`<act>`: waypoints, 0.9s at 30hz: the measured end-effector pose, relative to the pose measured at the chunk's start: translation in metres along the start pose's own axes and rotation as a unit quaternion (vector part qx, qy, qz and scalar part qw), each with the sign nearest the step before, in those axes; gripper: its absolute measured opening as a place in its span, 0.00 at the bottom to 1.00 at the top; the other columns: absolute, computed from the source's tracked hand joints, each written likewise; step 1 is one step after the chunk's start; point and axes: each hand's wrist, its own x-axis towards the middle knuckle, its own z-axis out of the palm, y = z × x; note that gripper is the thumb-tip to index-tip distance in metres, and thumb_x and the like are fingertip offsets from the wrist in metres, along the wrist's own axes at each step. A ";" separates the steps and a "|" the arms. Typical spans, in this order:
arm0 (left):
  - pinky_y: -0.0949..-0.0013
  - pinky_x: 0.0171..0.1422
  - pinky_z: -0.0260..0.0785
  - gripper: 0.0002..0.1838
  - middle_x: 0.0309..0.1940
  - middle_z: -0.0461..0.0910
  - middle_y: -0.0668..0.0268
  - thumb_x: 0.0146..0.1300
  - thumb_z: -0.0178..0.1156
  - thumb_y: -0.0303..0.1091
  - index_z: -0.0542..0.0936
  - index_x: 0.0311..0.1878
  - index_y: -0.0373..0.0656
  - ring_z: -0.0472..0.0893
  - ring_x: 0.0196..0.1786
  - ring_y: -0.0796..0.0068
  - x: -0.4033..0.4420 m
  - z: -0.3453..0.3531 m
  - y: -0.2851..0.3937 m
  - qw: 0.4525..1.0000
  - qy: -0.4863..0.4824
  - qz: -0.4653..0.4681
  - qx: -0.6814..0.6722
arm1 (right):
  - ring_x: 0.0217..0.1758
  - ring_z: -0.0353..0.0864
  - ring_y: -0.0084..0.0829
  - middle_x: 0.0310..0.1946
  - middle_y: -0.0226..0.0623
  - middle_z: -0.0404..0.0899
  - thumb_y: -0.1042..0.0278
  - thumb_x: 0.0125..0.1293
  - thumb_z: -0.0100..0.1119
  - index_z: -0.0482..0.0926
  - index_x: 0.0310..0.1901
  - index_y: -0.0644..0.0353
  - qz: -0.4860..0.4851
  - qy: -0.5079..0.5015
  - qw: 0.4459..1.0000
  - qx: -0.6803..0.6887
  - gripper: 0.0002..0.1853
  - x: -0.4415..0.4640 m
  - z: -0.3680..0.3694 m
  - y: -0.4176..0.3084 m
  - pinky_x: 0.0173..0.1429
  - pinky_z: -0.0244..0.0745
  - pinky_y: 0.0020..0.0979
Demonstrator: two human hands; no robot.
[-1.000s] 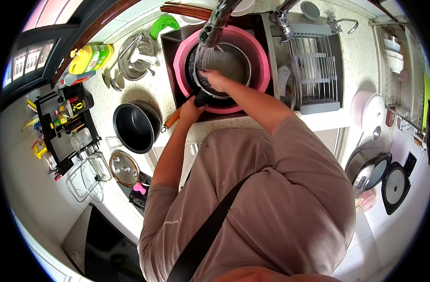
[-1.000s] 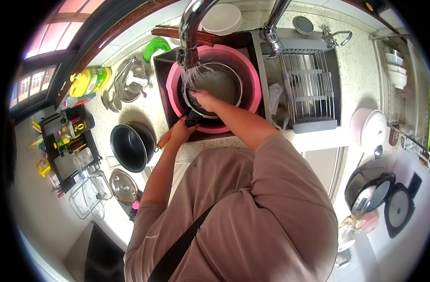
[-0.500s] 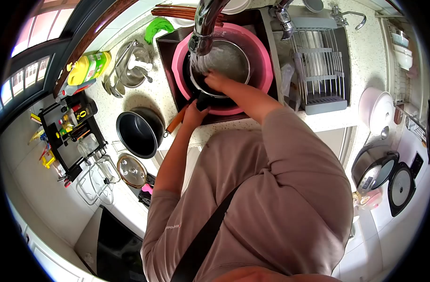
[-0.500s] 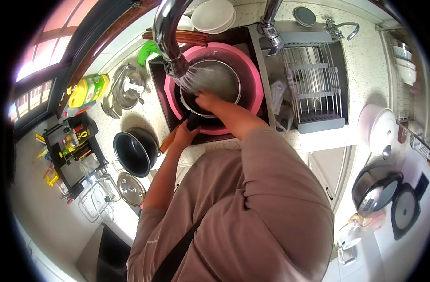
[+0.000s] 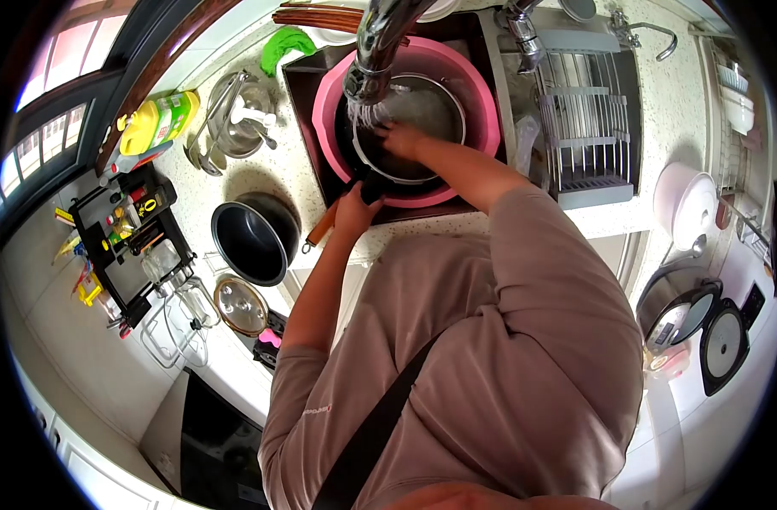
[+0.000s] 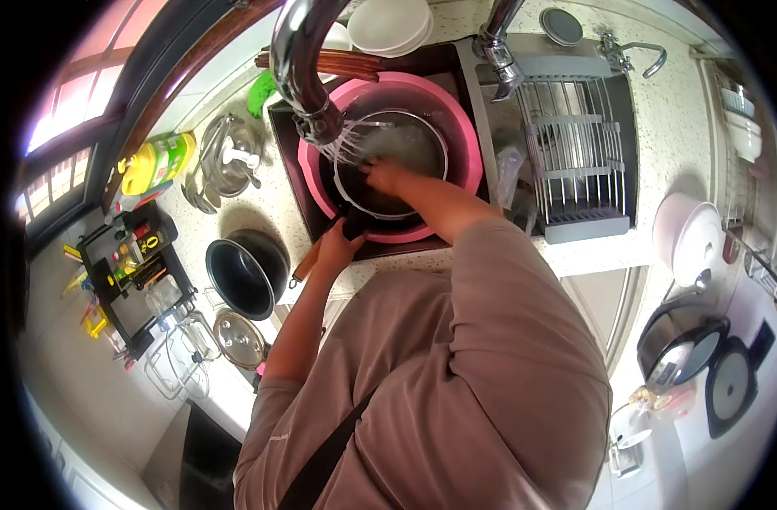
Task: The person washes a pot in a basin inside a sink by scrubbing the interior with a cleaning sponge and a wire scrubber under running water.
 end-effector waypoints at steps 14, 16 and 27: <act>0.55 0.41 0.73 0.21 0.30 0.81 0.48 0.49 0.70 0.43 0.77 0.41 0.38 0.81 0.38 0.47 -0.001 -0.001 0.013 0.999 0.034 -0.010 -0.011 | 0.60 0.73 0.43 0.57 0.46 0.74 0.65 0.59 0.52 0.81 0.49 0.59 0.215 -0.257 0.941 0.053 0.18 -0.037 -0.020 -0.008 0.61 0.67 0.43; 0.57 0.43 0.73 0.22 0.31 0.81 0.49 0.49 0.70 0.42 0.77 0.42 0.37 0.81 0.38 0.49 -0.001 -0.002 0.013 0.999 0.012 -0.028 -0.035 | 0.57 0.76 0.45 0.55 0.50 0.76 0.68 0.57 0.52 0.80 0.49 0.62 0.147 -0.317 0.922 0.165 0.19 -0.030 -0.043 -0.027 0.60 0.69 0.40; 0.58 0.44 0.73 0.23 0.34 0.81 0.48 0.51 0.68 0.41 0.76 0.45 0.35 0.81 0.41 0.49 0.001 0.001 0.004 0.999 0.011 -0.019 -0.043 | 0.56 0.76 0.46 0.55 0.47 0.76 0.65 0.66 0.40 0.81 0.48 0.60 0.132 0.104 0.986 -0.014 0.19 0.014 0.000 -0.023 0.59 0.70 0.44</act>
